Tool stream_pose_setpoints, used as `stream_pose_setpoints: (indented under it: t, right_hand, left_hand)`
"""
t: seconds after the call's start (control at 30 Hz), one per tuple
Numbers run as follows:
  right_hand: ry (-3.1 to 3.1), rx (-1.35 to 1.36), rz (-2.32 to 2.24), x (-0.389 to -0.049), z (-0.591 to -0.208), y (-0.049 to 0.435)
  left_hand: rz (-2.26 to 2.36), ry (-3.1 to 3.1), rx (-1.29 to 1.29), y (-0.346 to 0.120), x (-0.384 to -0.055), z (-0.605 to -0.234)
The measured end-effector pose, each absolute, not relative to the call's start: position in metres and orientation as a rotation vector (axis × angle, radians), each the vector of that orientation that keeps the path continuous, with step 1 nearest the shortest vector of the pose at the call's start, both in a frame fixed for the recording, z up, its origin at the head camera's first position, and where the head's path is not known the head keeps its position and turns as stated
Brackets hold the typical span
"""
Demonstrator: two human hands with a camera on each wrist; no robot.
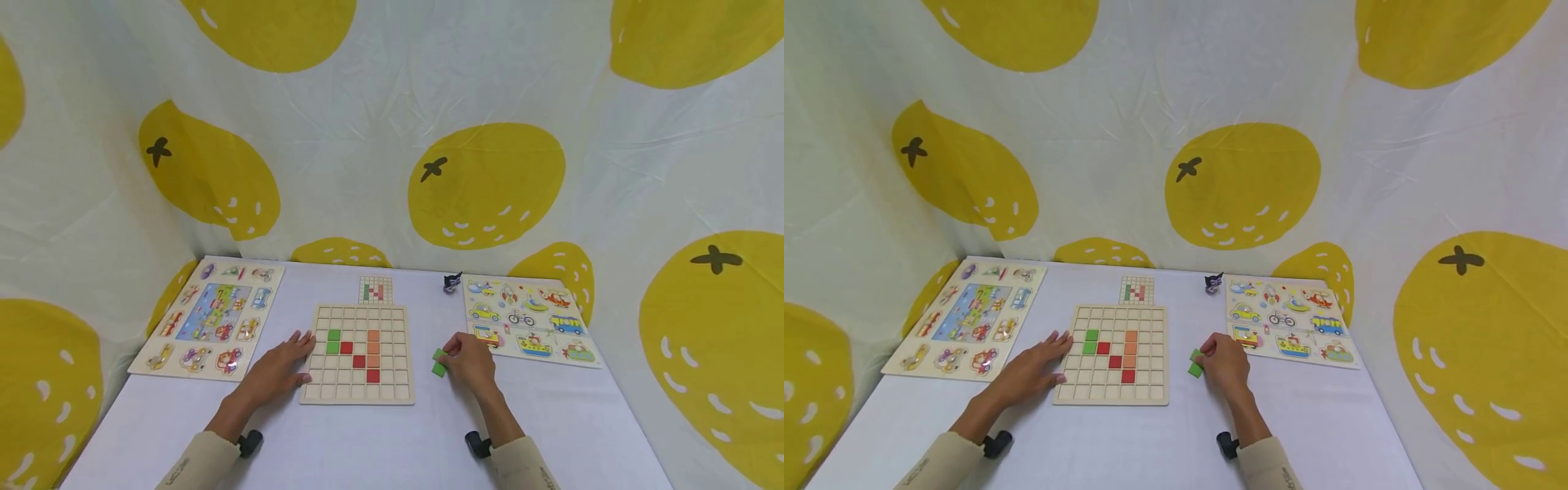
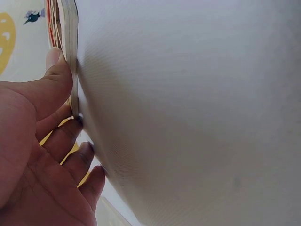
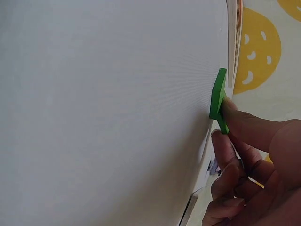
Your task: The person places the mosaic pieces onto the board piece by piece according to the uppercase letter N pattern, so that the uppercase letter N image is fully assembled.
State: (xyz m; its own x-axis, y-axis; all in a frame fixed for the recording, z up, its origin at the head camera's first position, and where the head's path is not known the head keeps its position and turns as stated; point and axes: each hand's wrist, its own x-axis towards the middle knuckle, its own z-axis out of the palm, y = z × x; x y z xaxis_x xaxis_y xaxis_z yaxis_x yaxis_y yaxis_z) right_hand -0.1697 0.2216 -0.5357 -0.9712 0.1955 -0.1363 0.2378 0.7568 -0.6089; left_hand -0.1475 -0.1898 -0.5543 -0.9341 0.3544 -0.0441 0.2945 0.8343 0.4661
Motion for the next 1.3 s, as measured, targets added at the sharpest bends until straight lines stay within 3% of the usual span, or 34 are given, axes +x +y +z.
stream_pose_setpoints:
  t: [0.47, 1.3]
  right_hand:
    - [2.88, 0.187, -1.196, -0.168, -0.532, 0.188]
    - [2.774, -0.114, -1.299, -0.155, -0.535, 0.074]
  left_hand:
    - [0.722, 2.89, 0.529, -0.189, -0.146, -0.55]
    - [0.715, 2.885, 0.55, -0.191, -0.148, -0.552]
